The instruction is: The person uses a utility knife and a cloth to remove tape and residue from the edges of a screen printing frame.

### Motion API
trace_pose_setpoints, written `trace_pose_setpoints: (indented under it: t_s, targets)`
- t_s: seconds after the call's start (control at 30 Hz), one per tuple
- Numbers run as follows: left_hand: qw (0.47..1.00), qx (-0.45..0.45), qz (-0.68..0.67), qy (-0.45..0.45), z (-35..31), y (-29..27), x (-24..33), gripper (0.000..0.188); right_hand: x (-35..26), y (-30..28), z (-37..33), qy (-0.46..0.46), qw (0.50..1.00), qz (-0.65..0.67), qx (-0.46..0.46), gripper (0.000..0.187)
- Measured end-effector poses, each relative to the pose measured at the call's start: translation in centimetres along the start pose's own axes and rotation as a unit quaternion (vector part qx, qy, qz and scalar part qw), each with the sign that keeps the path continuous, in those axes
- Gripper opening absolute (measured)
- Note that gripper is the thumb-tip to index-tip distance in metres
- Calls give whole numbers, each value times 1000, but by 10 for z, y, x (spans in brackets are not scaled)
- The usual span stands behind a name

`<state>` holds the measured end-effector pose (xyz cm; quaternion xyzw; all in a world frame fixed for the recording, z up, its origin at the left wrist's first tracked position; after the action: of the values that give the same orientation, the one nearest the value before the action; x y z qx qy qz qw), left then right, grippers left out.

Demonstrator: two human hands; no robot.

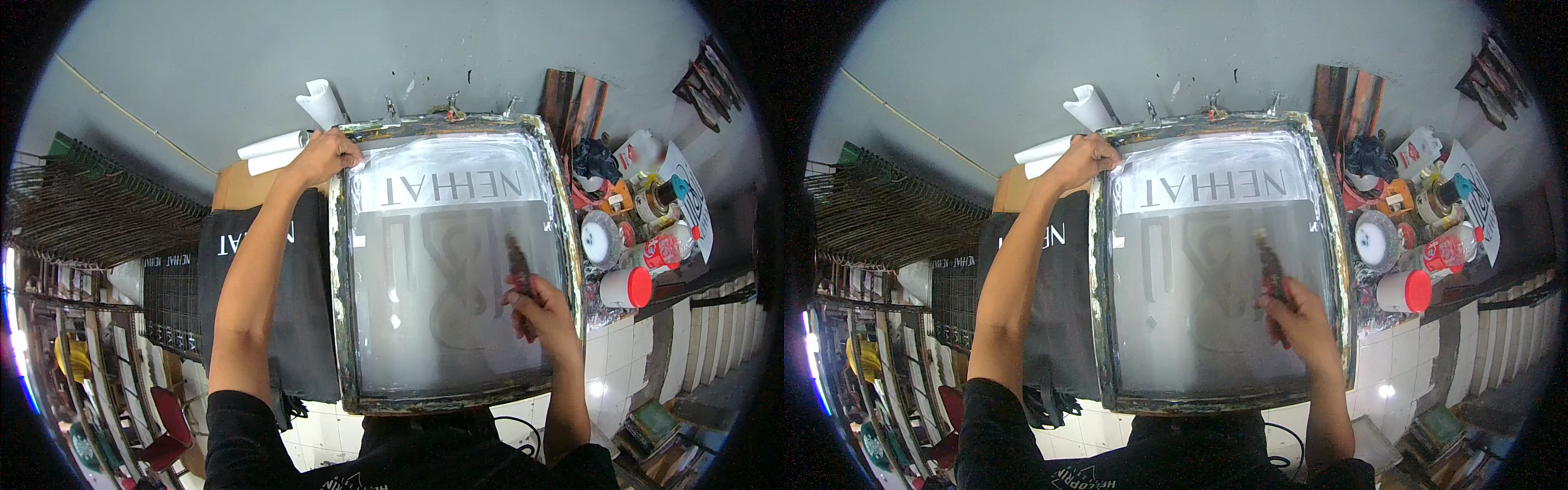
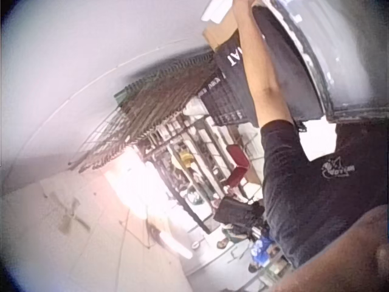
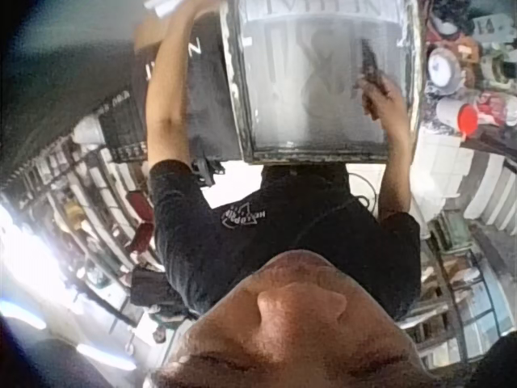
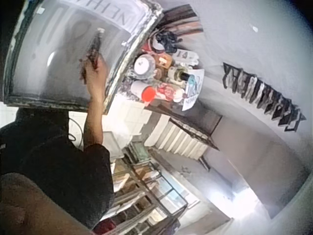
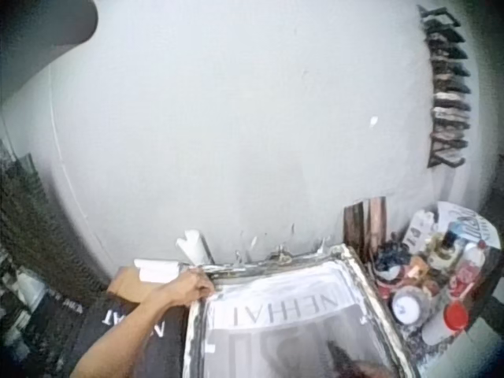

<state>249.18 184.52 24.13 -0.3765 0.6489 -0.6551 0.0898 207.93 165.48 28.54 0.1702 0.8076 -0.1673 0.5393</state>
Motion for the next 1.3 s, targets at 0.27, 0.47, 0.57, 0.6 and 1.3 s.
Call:
trace_pose_setpoints:
  t_s: [0.27, 0.47, 0.57, 0.6, 1.3]
  targets:
    - [993, 32, -113, -17, -12, 5, 14, 18, 21, 42, -3, 5, 993, 15, -120, 20]
    - [987, 21, -130, -93, -17, 2, 34, 15, 23, 51, -9, 45, 986, 10, -160, 22]
    - [983, 18, -152, -106, -23, 3, 44, 14, 28, 53, -10, 31, 986, 24, -164, 24]
    - [979, 15, -168, -110, -26, 2, 50, 14, 29, 52, -10, 31, 985, 19, -167, 25]
    - [954, -29, -233, -187, -11, -11, 103, 11, 43, 92, 18, -22, 981, 17, -192, 24]
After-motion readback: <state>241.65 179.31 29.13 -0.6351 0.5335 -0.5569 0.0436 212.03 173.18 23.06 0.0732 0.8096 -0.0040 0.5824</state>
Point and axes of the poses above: each hand's wrist, its own z-axis towards the middle knuckle, its own y-axis out of the palm, x = y × z, the point moved 3 cm from there along z, towards the middle knuckle, and after that the axes turned 12 degrees about -y, right-handed, at the moved point
